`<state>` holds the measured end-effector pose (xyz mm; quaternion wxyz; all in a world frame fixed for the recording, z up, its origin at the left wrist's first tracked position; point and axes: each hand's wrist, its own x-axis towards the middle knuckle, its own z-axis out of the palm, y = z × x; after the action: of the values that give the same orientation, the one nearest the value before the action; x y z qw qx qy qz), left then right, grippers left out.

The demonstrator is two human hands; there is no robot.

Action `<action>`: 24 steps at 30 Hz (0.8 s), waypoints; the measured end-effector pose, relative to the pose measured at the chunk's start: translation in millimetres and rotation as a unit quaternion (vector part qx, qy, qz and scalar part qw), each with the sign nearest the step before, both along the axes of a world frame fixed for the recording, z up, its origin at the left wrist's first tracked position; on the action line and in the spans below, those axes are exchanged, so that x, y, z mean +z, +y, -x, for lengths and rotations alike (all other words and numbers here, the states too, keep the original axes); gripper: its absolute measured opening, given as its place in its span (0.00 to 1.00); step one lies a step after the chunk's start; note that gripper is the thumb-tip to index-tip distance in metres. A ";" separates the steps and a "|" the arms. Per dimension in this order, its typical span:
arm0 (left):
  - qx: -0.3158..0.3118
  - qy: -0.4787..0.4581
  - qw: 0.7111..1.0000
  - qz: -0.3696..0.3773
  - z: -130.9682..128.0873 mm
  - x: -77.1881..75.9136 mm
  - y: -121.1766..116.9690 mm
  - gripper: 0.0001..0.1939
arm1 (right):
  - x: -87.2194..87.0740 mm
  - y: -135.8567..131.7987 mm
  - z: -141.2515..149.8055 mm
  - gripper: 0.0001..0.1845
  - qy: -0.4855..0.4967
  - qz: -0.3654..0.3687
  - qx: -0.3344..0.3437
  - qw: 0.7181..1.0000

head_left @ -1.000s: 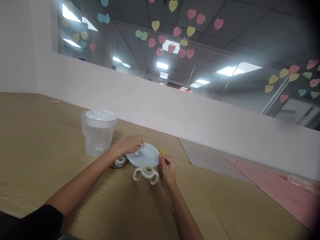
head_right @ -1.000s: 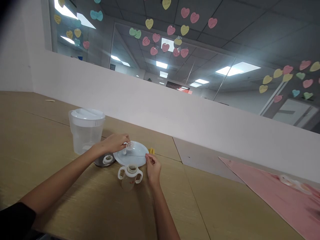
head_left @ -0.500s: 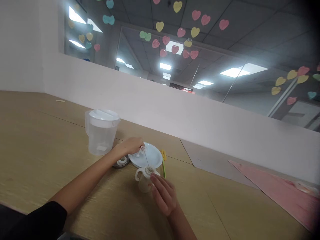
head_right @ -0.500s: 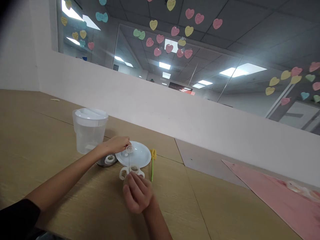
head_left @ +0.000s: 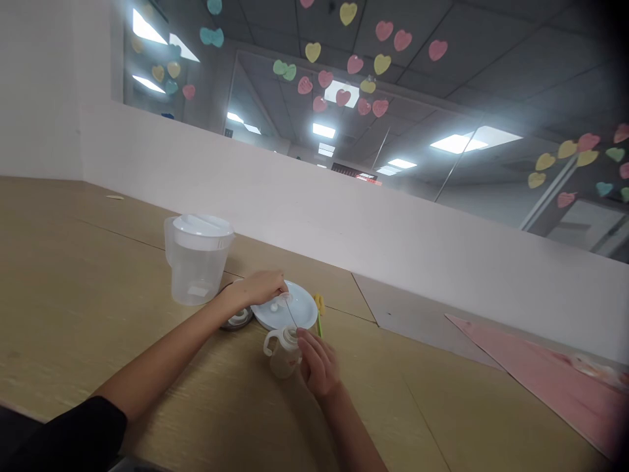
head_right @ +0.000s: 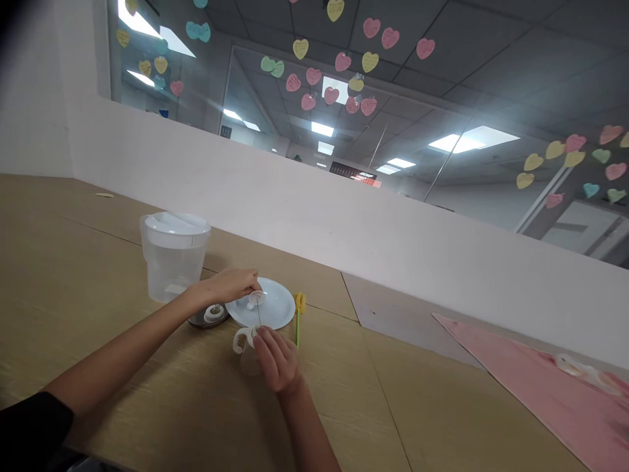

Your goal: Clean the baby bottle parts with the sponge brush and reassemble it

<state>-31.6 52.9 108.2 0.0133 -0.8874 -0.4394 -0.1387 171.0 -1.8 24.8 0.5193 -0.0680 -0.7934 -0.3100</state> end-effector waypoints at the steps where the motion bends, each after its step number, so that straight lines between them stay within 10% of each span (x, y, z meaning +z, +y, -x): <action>1: -0.009 -0.003 1.000 -0.001 -1.0 -0.2 -0.6 0.14 | -1.3 1.2 -0.6 0.18 0.008 0.009 0.001 1.000; 24: -0.064 -0.007 0.998 0.029 -12.2 -8.3 -4.2 0.15 | 3.3 5.9 -2.5 0.12 0.066 0.032 -0.024 0.997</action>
<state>-19.4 48.7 99.9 -0.0244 -0.9128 -0.3856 -0.1326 173.5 4.2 28.1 0.5607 -0.1234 -0.7650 -0.2918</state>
